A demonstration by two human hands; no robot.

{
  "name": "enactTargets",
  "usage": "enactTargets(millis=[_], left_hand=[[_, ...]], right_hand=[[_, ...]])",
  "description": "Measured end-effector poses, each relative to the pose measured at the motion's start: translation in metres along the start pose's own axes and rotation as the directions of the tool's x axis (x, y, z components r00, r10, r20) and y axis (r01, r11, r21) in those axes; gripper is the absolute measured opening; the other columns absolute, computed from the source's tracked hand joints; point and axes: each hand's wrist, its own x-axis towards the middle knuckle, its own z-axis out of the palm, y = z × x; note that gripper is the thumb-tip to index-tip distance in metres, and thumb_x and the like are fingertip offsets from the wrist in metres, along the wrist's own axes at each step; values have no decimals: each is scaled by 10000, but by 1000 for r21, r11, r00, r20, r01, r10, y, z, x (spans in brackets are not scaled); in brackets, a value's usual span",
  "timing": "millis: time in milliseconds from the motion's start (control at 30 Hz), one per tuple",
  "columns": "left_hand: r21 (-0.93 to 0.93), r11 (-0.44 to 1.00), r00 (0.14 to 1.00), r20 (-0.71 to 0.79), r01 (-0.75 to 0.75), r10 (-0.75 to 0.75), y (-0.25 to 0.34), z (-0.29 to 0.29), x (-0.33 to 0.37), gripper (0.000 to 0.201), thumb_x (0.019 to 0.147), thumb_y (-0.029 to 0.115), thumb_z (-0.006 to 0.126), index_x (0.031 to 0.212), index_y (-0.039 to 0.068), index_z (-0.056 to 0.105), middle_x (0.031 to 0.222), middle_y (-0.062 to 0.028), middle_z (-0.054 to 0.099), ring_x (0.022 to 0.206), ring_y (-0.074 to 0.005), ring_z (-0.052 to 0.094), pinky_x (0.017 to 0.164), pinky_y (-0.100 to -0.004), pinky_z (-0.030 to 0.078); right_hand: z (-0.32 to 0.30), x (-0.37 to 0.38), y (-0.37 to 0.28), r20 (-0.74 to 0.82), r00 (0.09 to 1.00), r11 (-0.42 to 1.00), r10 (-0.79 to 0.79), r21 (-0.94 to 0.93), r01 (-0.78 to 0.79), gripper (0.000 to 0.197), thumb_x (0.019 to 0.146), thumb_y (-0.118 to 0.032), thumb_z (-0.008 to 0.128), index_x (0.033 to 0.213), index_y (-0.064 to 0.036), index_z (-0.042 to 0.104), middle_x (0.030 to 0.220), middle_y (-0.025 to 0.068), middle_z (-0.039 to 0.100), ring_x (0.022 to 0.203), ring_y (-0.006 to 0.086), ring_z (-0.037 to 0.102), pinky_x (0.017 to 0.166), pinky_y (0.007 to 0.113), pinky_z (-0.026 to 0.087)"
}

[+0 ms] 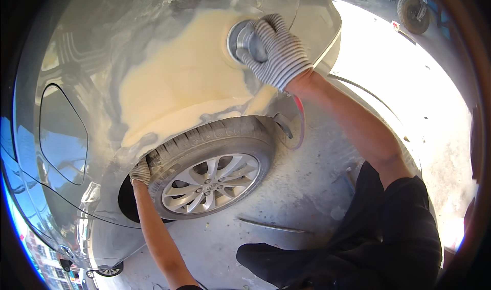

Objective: The person uses a pneumatic polishing tool to smooth the surface of a car's rear quarter panel near the wheel well. They repeatedly move the tool over the same area and occasionally wipe the surface with a gloved hand.

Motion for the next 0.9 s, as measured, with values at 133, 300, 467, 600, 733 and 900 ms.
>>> enactTargets(millis=[133, 300, 467, 600, 733, 900], left_hand=[[4, 1000, 1000, 1, -3, 3, 0, 2, 0, 541, 1072, 411, 545, 1365, -40, 606, 1413, -207, 627, 1312, -341, 571, 1132, -431, 409], [11, 1000, 1000, 1, -4, 4, -1, 4, 0, 546, 1071, 418, 542, 1367, -36, 606, 1419, -206, 624, 1317, -342, 566, 1134, -432, 407], [16, 1000, 1000, 1, -8, 8, 1, 5, -1, 550, 1071, 425, 539, 1370, -32, 605, 1424, -205, 620, 1322, -343, 562, 1136, -433, 405], [19, 1000, 1000, 5, -4, 4, 1, 3, 0, 554, 1071, 431, 536, 1372, -29, 605, 1428, -204, 618, 1326, -344, 558, 1138, -434, 404], [30, 1000, 1000, 3, -1, 1, 0, 1, -1, 557, 1071, 436, 533, 1375, -26, 605, 1432, -203, 615, 1330, -345, 555, 1140, -435, 402], [35, 999, 1000, 1, -4, 4, -1, 2, 0, 562, 1071, 443, 530, 1378, -22, 604, 1437, -202, 612, 1336, -346, 551, 1142, -436, 400]], right_hand=[[4, -7, -2, 25, 996, 996, -83, -28, 84, 649, 843, -378, 817, 1296, 28, 593, 1302, 244, 532, 994, 436, 703, 866, 477, 630], [0, 6, 4, -43, 999, 999, 26, 41, -24, 592, 861, -407, 811, 1237, 9, 621, 1266, 218, 562, 997, 436, 703, 851, 482, 629], [1, 1, 5, -51, 998, 998, -29, 51, 31, 604, 855, -415, 818, 1229, 16, 620, 1258, 229, 560, 1011, 438, 700, 848, 483, 629], [0, 6, 1, -60, 998, 999, -12, 30, 13, 625, 845, -407, 825, 1234, 30, 606, 1293, 242, 536, 977, 444, 705, 858, 478, 637], [3, -7, 1, -4, 990, 990, -138, -5, 138, 639, 846, -412, 822, 1239, 42, 603, 1312, 238, 530, 964, 438, 711, 824, 490, 643], [-8, 11, -1, -26, 990, 990, 137, 47, -135, 645, 823, -337, 820, 1347, -35, 598, 1340, 236, 538, 1093, 411, 688, 929, 455, 623]])
